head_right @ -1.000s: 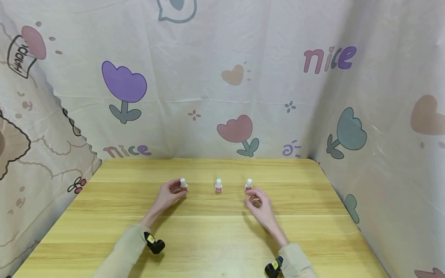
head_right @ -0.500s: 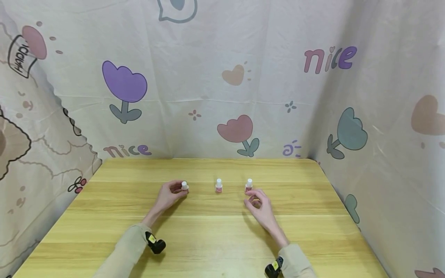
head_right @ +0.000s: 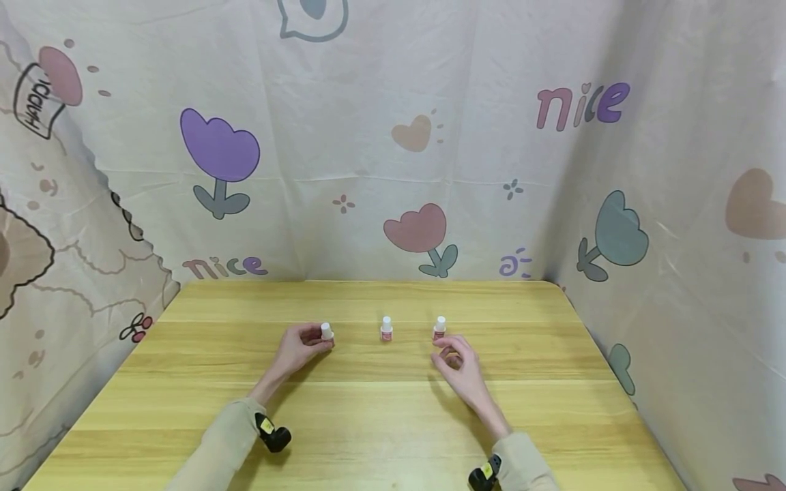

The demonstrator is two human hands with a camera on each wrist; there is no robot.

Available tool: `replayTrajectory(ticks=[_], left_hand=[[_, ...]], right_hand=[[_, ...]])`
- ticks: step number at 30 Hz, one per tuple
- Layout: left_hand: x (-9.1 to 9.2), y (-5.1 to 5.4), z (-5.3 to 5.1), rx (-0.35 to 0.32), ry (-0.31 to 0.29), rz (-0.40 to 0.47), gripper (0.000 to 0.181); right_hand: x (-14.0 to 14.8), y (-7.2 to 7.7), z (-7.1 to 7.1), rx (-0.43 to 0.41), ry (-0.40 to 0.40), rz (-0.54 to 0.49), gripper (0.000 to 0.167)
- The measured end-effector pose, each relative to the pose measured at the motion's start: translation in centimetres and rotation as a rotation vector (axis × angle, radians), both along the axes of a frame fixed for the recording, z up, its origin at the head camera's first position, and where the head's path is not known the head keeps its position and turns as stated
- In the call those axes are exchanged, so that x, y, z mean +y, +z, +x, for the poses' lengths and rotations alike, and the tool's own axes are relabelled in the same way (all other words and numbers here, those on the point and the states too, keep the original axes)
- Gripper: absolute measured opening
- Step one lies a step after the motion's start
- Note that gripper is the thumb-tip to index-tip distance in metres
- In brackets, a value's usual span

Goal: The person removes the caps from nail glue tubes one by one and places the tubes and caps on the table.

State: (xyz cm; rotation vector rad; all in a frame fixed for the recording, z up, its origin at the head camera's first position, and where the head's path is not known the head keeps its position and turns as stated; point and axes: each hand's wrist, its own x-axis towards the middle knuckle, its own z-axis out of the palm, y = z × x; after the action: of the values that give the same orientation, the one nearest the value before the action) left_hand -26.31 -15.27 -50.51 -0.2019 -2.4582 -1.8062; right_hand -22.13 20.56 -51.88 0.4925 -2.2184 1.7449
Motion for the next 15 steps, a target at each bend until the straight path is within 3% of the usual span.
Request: replayTrajectory(ticks=[7,15], left_hand=[[-0.27,-0.6,0.07,-0.022,-0.093,0.009,0.03],[-0.34,-0.87,0.48,0.0,-0.202,-0.027,0.027]], right_hand=[[-0.16,0.14,0.05,-0.014,-0.006,0.0,0.026],[-0.37,0.05,0.13,0.001,0.013,-0.015,0.025]])
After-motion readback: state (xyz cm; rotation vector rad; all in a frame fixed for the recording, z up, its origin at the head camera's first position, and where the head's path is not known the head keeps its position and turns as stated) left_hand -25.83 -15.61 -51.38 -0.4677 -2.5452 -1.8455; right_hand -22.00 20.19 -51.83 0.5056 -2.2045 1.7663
